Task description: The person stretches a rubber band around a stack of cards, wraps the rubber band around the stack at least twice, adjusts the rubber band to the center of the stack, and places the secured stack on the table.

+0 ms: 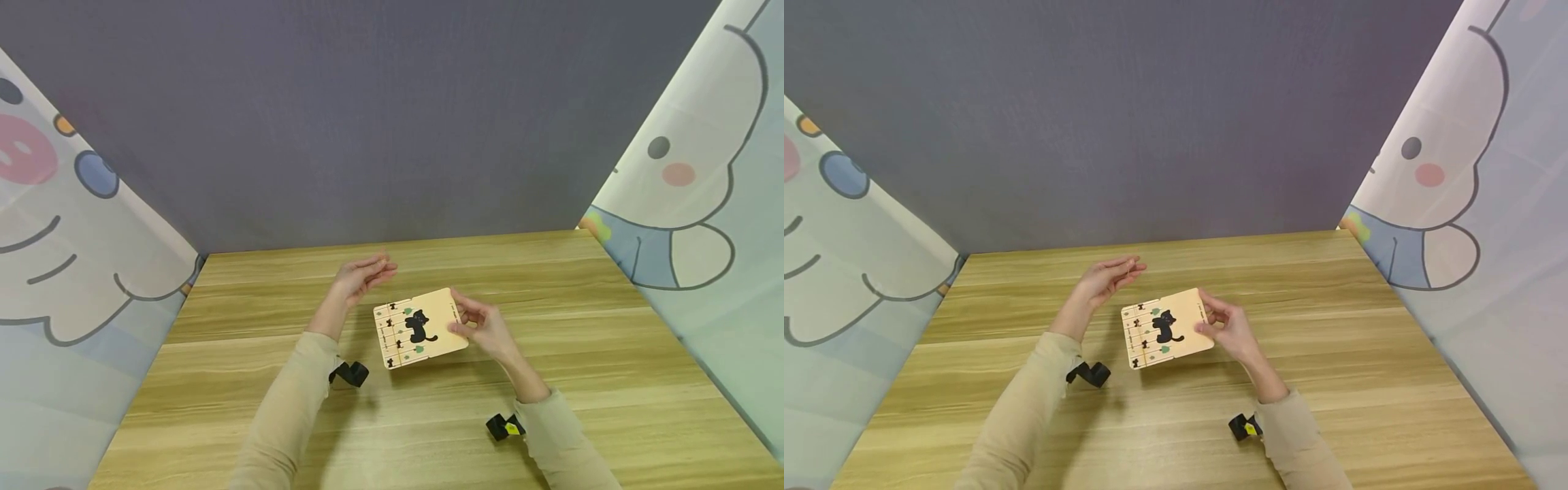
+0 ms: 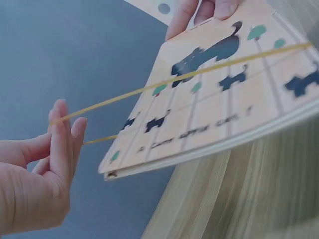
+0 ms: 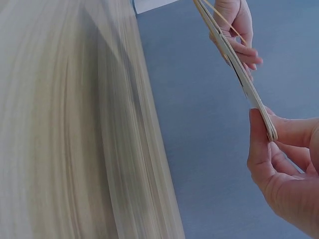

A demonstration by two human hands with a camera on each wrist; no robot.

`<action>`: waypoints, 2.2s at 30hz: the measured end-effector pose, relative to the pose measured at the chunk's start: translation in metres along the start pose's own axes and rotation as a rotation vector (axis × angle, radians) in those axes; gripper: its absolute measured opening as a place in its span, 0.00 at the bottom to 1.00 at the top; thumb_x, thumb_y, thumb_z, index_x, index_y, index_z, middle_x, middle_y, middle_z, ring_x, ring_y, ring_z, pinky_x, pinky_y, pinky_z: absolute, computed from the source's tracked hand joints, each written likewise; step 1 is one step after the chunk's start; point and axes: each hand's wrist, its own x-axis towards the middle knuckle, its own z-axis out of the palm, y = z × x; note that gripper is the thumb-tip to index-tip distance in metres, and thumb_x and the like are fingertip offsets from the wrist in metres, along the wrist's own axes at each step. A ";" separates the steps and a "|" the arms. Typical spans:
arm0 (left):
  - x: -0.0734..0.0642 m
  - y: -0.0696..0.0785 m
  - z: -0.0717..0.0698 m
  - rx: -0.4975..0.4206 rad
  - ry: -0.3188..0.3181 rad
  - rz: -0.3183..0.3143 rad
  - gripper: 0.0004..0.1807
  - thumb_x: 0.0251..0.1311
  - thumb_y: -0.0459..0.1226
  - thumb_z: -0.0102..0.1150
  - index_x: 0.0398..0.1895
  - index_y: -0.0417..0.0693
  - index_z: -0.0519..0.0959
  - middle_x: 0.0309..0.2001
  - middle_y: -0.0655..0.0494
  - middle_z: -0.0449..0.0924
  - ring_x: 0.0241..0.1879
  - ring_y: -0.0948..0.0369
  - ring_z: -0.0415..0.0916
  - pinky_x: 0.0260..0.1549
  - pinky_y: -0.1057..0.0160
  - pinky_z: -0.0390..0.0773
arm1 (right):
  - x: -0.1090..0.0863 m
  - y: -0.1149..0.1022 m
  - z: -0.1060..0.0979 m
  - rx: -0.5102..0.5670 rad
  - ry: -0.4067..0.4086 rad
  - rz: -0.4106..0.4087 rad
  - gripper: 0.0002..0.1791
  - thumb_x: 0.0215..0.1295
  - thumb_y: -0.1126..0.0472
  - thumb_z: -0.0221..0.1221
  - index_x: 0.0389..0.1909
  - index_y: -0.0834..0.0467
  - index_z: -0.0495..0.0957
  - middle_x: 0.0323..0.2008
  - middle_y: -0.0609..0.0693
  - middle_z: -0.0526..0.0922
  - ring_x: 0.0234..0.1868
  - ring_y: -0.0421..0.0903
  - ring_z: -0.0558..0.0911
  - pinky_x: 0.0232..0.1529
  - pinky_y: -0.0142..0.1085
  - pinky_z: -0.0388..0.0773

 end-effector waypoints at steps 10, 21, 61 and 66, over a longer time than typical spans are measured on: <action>0.008 0.011 -0.010 0.365 -0.086 -0.098 0.18 0.63 0.35 0.46 0.48 0.27 0.70 0.31 0.49 0.79 0.18 0.68 0.66 0.16 0.76 0.66 | 0.000 0.002 0.000 -0.001 -0.007 0.014 0.34 0.45 0.79 0.60 0.56 0.74 0.61 0.33 0.67 0.71 0.27 0.37 0.71 0.27 0.22 0.73; 0.008 0.025 -0.009 0.711 -0.267 -0.139 0.25 0.65 0.45 0.43 0.31 0.27 0.76 0.12 0.56 0.71 0.08 0.69 0.58 0.07 0.75 0.57 | -0.002 0.002 0.003 -0.007 -0.008 0.042 0.34 0.45 0.79 0.61 0.57 0.72 0.61 0.34 0.66 0.71 0.27 0.40 0.72 0.27 0.22 0.73; -0.022 0.031 0.011 1.786 -0.517 0.735 0.32 0.43 0.52 0.60 0.53 0.47 0.72 0.46 0.50 0.77 0.34 0.61 0.78 0.37 0.69 0.76 | -0.001 0.004 -0.002 -0.011 0.053 0.011 0.33 0.45 0.80 0.59 0.57 0.73 0.60 0.34 0.68 0.71 0.25 0.37 0.71 0.23 0.22 0.72; -0.025 0.023 0.007 1.709 -0.525 0.685 0.42 0.35 0.53 0.64 0.57 0.44 0.68 0.51 0.47 0.73 0.41 0.58 0.77 0.42 0.67 0.74 | -0.002 0.004 -0.003 -0.001 0.073 0.045 0.34 0.45 0.81 0.59 0.57 0.72 0.61 0.35 0.68 0.72 0.25 0.38 0.72 0.23 0.22 0.72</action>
